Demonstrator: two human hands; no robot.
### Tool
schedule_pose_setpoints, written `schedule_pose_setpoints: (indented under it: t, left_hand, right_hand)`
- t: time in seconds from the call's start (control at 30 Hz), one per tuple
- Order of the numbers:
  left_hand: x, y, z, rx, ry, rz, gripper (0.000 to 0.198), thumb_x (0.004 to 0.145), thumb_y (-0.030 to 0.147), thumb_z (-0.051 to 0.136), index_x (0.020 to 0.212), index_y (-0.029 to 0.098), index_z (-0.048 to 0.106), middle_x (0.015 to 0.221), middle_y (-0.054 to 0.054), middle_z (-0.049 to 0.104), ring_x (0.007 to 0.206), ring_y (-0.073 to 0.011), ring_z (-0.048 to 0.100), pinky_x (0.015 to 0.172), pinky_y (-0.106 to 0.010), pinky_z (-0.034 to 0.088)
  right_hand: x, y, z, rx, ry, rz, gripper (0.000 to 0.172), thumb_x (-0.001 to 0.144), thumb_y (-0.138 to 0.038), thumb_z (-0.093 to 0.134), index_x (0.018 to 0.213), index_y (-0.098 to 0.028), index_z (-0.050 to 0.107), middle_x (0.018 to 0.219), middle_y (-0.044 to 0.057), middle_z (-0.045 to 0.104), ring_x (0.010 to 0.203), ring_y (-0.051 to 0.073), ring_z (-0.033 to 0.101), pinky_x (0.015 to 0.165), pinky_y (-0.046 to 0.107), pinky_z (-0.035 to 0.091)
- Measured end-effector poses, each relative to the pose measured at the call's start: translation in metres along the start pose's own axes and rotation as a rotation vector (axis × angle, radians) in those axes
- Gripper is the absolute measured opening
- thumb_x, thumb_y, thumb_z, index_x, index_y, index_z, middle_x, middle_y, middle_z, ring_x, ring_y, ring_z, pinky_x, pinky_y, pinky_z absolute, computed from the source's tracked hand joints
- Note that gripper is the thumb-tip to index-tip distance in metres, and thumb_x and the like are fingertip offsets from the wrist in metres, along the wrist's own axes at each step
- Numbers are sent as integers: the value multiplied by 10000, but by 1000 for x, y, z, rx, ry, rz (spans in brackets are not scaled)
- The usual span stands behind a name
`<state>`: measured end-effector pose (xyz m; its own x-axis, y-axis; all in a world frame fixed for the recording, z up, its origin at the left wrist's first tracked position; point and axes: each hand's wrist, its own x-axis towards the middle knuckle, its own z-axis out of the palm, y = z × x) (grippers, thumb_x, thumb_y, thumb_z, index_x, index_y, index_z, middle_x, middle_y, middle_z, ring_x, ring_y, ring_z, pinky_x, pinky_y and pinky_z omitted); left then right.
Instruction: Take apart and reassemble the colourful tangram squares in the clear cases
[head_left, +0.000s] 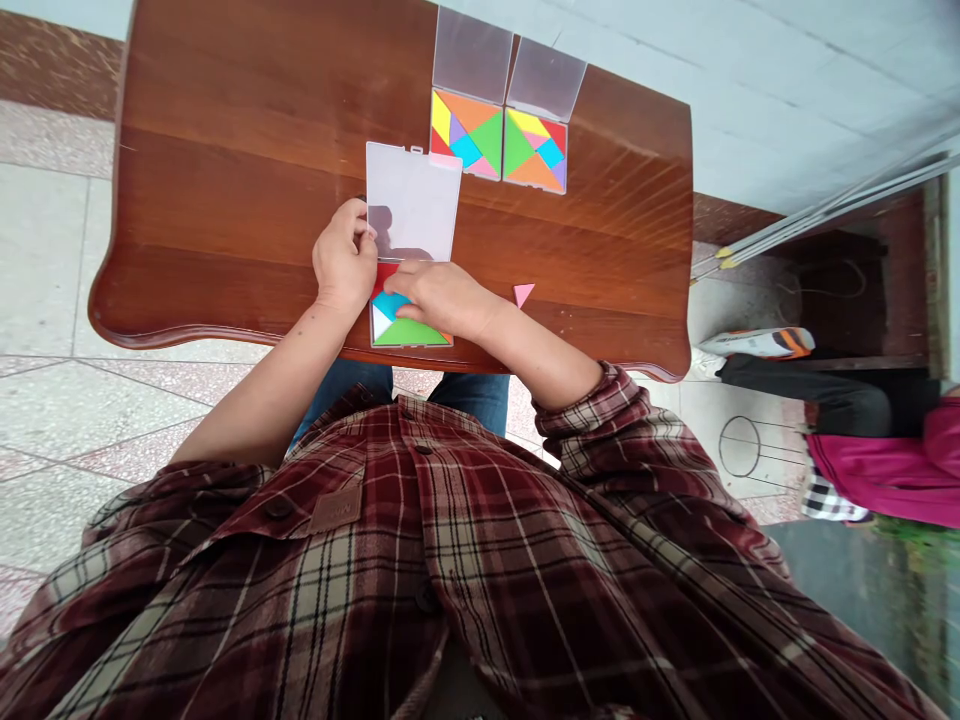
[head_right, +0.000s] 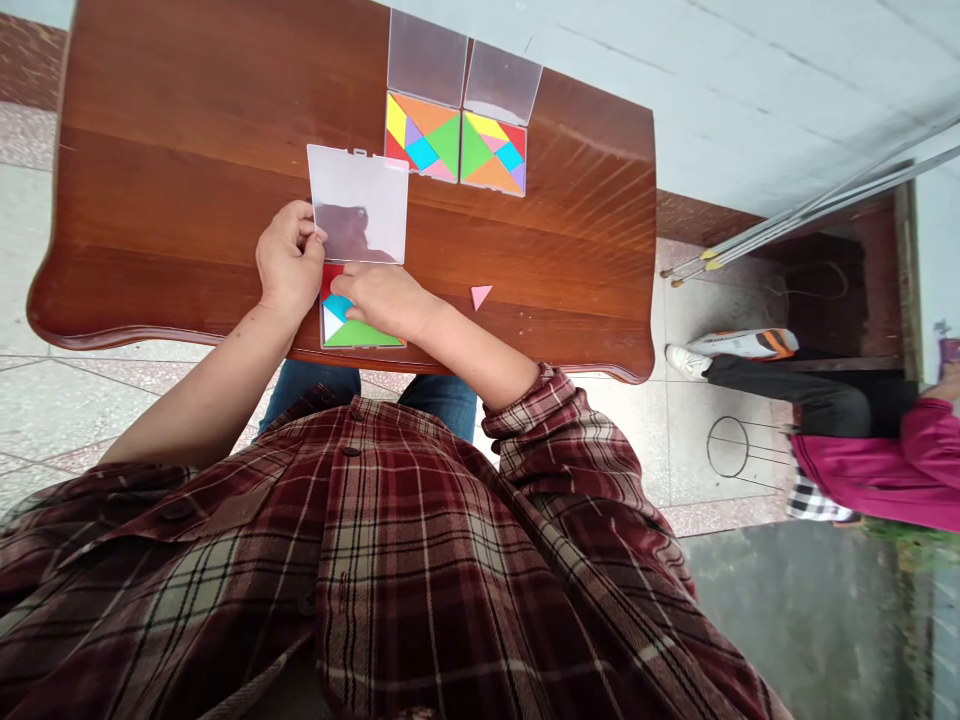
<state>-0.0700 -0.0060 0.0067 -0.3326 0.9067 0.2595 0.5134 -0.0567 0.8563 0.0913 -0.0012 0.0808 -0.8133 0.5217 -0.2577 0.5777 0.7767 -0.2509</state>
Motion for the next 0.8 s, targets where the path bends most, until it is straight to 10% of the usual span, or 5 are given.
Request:
schedule_pose_setpoints:
  t: [0.47, 0.8]
  left_hand:
    - [2, -8, 2, -42, -19, -35, 177, 833, 298, 609, 1007, 273, 582, 895, -4, 712, 937, -209, 675, 937, -367, 506]
    - [5, -9, 0, -39, 1, -10, 206, 847, 380, 597, 1010, 256, 578, 845, 15, 690, 892, -179, 675, 869, -363, 504]
  right_hand:
    - [-7, 23, 0, 153, 139, 58, 253, 912, -171, 473, 1105, -241, 623, 1124, 50, 614, 1062, 231, 524, 833, 336, 406]
    - [-89, 92, -8, 192, 295, 492, 258, 829, -176, 522, 1044, -177, 665, 1040, 103, 643, 986, 261, 575, 908, 405, 419]
